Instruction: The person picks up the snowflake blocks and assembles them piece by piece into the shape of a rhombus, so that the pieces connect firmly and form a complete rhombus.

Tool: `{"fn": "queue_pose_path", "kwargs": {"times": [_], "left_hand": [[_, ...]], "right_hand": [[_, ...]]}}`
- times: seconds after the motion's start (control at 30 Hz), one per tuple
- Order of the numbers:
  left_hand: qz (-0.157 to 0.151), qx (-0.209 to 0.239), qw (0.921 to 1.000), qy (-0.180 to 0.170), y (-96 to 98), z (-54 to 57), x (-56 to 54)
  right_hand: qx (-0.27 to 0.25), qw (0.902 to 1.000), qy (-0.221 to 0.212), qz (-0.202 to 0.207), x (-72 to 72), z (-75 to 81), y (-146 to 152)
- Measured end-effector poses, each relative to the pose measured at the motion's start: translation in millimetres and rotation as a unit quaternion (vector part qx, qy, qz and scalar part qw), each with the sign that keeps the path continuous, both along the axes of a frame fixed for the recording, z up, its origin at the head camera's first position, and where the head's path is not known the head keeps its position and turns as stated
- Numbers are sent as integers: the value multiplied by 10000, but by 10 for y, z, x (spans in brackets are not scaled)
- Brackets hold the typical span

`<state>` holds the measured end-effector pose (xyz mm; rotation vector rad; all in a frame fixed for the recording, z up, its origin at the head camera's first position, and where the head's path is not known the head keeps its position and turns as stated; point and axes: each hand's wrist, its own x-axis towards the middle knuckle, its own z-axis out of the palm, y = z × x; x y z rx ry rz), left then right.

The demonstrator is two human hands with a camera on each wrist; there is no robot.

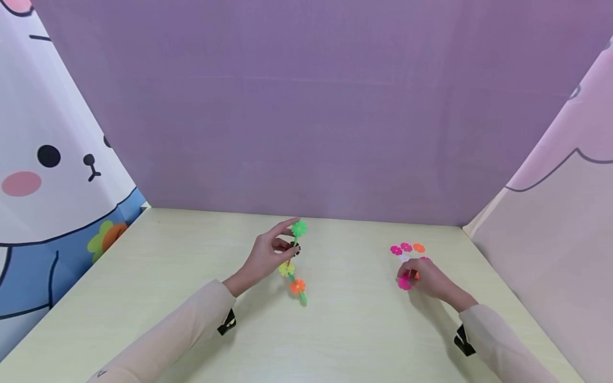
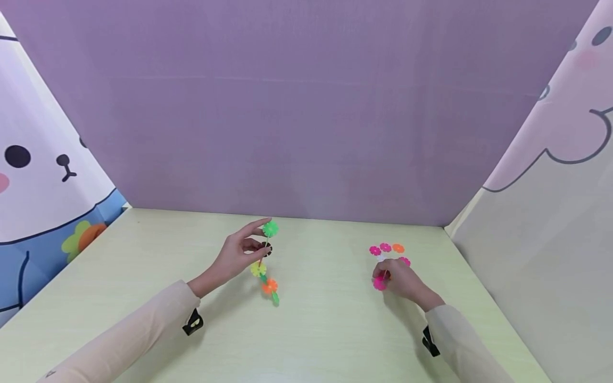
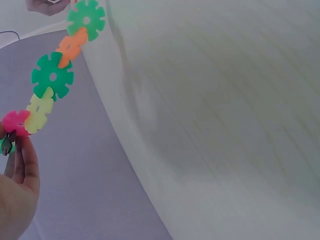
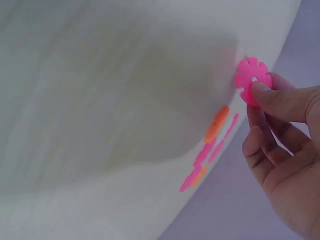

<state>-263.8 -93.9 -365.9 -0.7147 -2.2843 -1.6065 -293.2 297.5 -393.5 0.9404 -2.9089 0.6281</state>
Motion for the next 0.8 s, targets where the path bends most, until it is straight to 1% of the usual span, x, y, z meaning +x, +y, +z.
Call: {"fn": "queue_pose_path", "kwargs": {"times": [0.1,0.23,0.37,0.5,0.67,0.8], "left_hand": [[15,33,10000,-8,-16,-84,-70],[-50,115,9999,-17,-27,-114,-93],[-102,187,9998,-28,-28,-111,-93],[-122,219,9997,-7,-25,-112,-95],[-24,182,9998,-8,-3,-96,-92],[-2,173,9998,-26,31,-4,-17]], "right_hand": [[-67,9999,-56,91,-15,49,-6],[-335,9994,76,27,-40,96,-58],[-920,9947,434,-153,-65,110,-176],[-1565,9842,754,-337,-78,131,-343],[-2113,9740,605,-550,-60,171,-559],[-2351,9687,508,-607,-52,178,-740]]}}
